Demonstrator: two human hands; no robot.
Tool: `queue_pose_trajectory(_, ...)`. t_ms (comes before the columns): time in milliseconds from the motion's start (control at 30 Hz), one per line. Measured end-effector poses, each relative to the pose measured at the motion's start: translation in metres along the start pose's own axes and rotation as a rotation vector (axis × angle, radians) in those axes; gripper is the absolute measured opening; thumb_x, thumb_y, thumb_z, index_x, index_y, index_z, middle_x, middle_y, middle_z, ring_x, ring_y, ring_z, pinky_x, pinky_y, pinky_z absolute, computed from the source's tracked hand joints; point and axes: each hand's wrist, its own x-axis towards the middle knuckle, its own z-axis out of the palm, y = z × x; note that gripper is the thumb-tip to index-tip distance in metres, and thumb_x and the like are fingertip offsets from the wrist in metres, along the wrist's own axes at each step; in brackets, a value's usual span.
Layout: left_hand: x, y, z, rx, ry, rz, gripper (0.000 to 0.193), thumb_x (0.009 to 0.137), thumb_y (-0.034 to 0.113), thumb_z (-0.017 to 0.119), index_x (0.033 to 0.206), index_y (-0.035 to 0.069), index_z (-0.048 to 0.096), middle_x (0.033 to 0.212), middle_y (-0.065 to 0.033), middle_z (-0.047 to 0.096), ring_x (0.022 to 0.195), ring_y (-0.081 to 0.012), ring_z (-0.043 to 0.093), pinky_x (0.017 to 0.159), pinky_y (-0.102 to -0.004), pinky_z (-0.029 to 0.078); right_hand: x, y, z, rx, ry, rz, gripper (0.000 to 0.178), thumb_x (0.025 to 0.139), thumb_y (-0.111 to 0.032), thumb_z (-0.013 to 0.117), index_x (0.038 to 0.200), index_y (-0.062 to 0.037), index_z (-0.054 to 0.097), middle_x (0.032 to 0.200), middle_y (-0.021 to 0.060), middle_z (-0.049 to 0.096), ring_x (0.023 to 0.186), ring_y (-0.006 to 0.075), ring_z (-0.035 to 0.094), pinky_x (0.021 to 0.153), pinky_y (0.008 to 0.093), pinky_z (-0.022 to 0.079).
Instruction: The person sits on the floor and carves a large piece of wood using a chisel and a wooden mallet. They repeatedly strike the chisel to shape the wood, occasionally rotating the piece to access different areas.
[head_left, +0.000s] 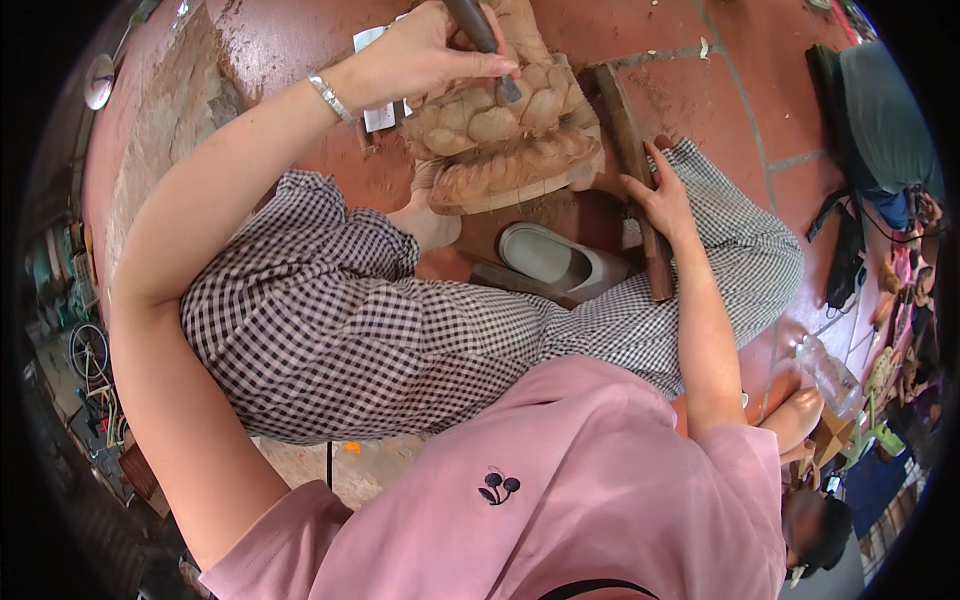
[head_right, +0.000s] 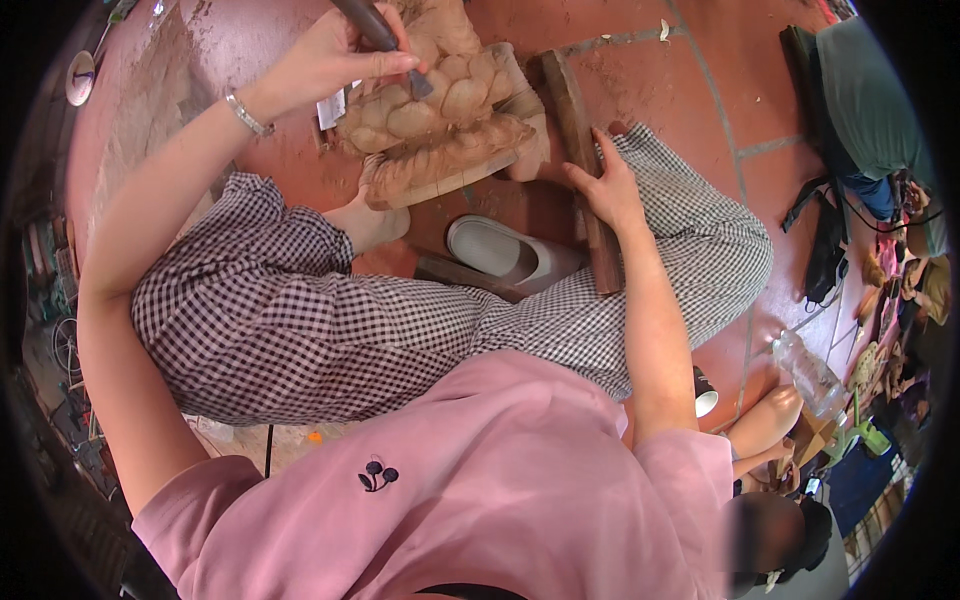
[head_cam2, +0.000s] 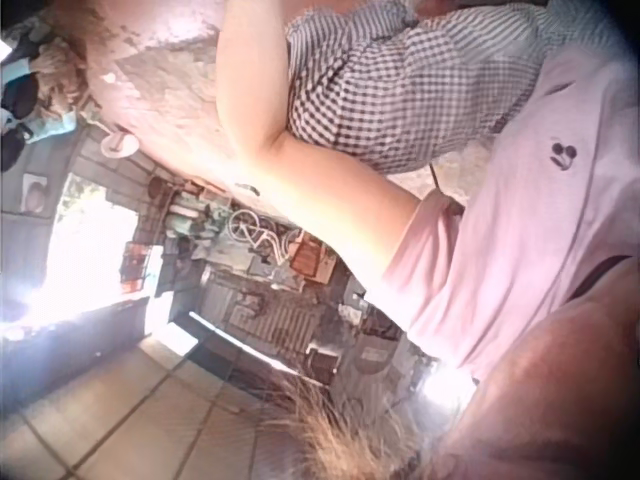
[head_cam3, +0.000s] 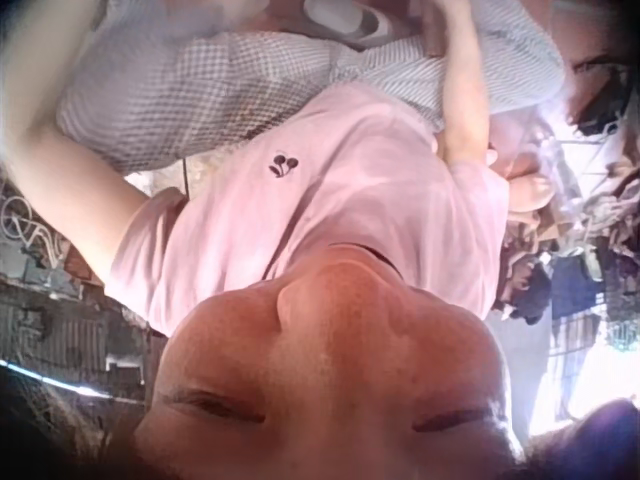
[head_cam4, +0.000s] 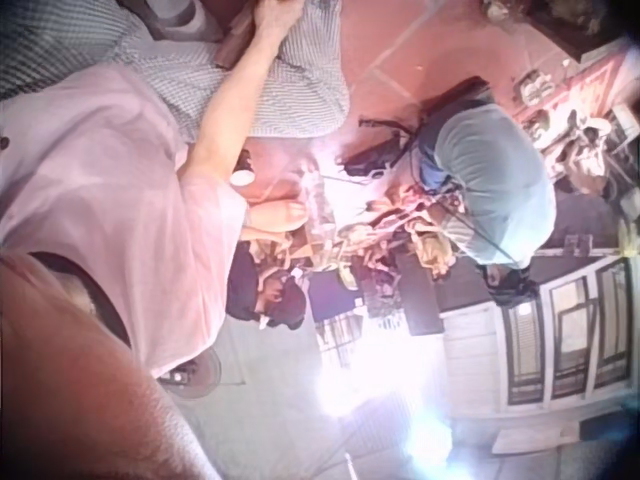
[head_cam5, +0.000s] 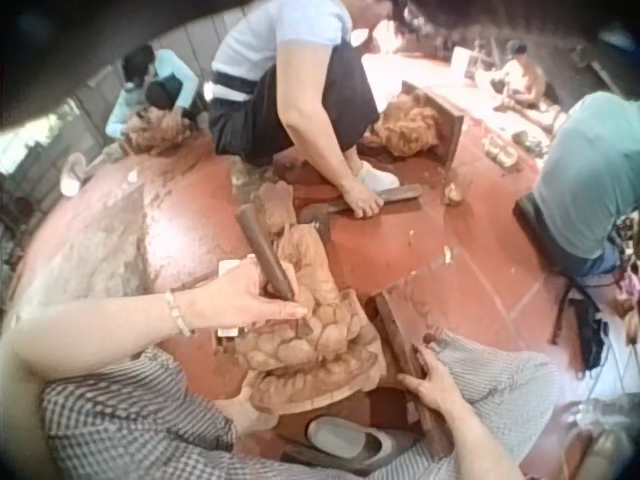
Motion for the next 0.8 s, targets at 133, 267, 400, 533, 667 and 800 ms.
queue_pose_trajectory(133, 0.007, -0.003, 0.004, -0.148, -0.051, 0.099, 0.020, 0.086, 0.022, 0.078, 0.091, 0.006, 0.067, 0.081, -0.0021, 0.067, 0.073, -0.0106, 0.061, 0.067, -0.0292, 0.051, 0.000, -0.003, 0.001, -0.003, -0.013, 0.005, 0.079, 0.081, -0.034, 0.076, 0.146, -0.0024, 0.042, 0.133, 0.0242, 0.059, 0.122, 0.0321, 0.059, 0.103, 0.0363, 0.044)
queue_pose_trajectory(267, 0.010, 0.011, -0.007, -0.075, -0.127, -0.120, 0.018, 0.086, 0.019, 0.078, 0.091, 0.006, 0.066, 0.082, -0.0026, 0.068, 0.077, -0.0104, 0.062, 0.069, -0.0286, 0.051, -0.001, -0.001, 0.001, -0.055, 0.015, -0.035, 0.078, 0.082, -0.029, 0.075, 0.147, -0.0012, 0.040, 0.124, 0.0220, 0.063, 0.109, 0.0305, 0.065, 0.094, 0.0360, 0.050)
queue_pose_trajectory(400, 0.017, -0.012, -0.008, -0.143, -0.150, 0.075, 0.018, 0.087, 0.017, 0.077, 0.091, 0.005, 0.063, 0.085, -0.0034, 0.068, 0.079, -0.0110, 0.063, 0.072, -0.0288, 0.052, -0.017, -0.046, -0.007, 0.527, -0.131, 0.322, 0.072, 0.087, -0.010, 0.069, 0.150, -0.0031, 0.035, 0.094, 0.0097, 0.066, 0.073, 0.0145, 0.063, 0.063, 0.0260, 0.053)
queue_pose_trajectory(533, 0.028, -0.018, -0.012, -0.194, -0.244, 0.139, 0.018, 0.088, 0.015, 0.075, 0.094, 0.004, 0.061, 0.091, -0.0039, 0.067, 0.084, -0.0123, 0.063, 0.074, -0.0291, 0.052, -0.028, -0.061, -0.027, 0.729, -0.199, 0.249, 0.070, 0.084, -0.006, 0.067, 0.145, -0.0002, 0.033, 0.090, 0.0082, 0.063, 0.067, 0.0150, 0.061, 0.058, 0.0277, 0.052)
queue_pose_trajectory(667, 0.050, -0.015, -0.013, -0.019, -0.381, 0.330, 0.015, 0.090, 0.011, 0.072, 0.093, 0.003, 0.060, 0.094, -0.0051, 0.065, 0.088, -0.0142, 0.063, 0.077, -0.0290, 0.054, -0.050, -0.105, -0.058, 0.614, -0.134, 0.114, 0.059, 0.078, -0.002, 0.064, 0.133, -0.0001, 0.044, 0.090, 0.0079, 0.063, 0.073, 0.0154, 0.062, 0.068, 0.0290, 0.053)
queue_pose_trajectory(800, 0.044, -0.004, -0.019, -0.106, -0.491, 0.125, 0.016, 0.087, 0.011, 0.074, 0.092, 0.002, 0.061, 0.089, -0.0058, 0.066, 0.086, -0.0157, 0.063, 0.076, -0.0307, 0.053, -0.040, -0.161, -0.086, 0.157, -0.007, -0.133, 0.040, 0.082, -0.013, 0.073, 0.117, -0.0020, 0.057, 0.083, 0.0027, 0.060, 0.067, 0.0096, 0.056, 0.063, 0.0254, 0.047)
